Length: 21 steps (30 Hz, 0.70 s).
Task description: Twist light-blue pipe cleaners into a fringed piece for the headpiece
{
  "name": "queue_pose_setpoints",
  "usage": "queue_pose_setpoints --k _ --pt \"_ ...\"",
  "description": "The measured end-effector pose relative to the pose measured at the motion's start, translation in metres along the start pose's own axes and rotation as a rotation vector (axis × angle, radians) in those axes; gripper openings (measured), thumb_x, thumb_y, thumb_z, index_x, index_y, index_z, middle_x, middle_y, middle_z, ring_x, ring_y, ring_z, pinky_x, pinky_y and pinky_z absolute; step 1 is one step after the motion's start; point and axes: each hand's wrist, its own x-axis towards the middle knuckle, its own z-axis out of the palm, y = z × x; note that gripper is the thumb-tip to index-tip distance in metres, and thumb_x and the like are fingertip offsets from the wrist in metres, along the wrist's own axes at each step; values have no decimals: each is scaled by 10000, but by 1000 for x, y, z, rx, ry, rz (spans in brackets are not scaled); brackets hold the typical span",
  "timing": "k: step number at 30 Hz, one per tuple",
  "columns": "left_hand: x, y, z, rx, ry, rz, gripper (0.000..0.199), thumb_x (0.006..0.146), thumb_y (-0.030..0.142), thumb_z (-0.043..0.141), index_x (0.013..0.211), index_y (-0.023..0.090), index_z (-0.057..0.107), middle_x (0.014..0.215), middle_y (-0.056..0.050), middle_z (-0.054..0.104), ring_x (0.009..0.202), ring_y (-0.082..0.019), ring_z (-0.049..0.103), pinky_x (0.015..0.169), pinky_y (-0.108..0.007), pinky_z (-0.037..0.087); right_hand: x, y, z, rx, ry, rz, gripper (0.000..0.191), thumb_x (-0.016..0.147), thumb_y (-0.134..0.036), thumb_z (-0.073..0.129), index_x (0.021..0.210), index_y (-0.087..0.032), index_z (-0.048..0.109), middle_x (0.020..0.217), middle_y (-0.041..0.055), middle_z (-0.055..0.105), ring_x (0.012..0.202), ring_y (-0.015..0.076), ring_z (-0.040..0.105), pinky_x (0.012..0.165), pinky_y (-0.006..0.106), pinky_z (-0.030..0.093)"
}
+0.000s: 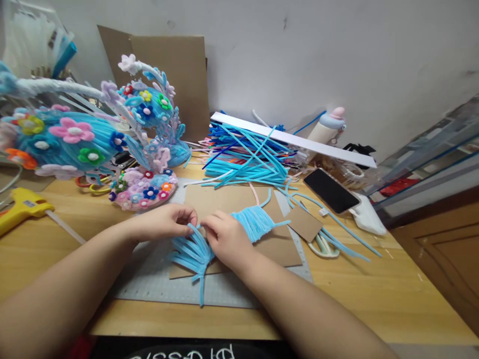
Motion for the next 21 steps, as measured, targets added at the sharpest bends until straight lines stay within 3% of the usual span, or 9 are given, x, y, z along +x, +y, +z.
queue_pose_setpoints --k 6,12,16,21 --pt "1 0 0 -154 17 -4 151 674 217 534 805 143 535 718 6 610 663 -119 568 627 -225 443 1 0 -1 33 -44 -14 154 810 -98 460 827 -185 585 788 41 564 767 154 510 688 271 393" --pt "8 -1 9 -259 70 1 191 691 294 571 787 142 508 658 16 586 587 -107 565 568 -226 453 1 -5 -1 122 -14 38 155 781 -74 452 862 -185 522 757 13 549 699 136 498 649 252 385" --pt "10 0 12 -309 85 -37 244 701 365 573 770 142 503 634 16 591 551 -102 557 524 -213 435 0 -9 -4 125 -49 -11 238 754 -95 480 969 -193 504 801 16 544 726 143 498 674 262 391" --pt "7 0 5 -357 22 -3 209 673 256 597 820 129 518 670 6 614 633 -109 573 618 -229 448 0 -6 -3 57 -75 -52 200 746 -53 469 868 -194 540 841 38 548 798 159 500 715 273 388"
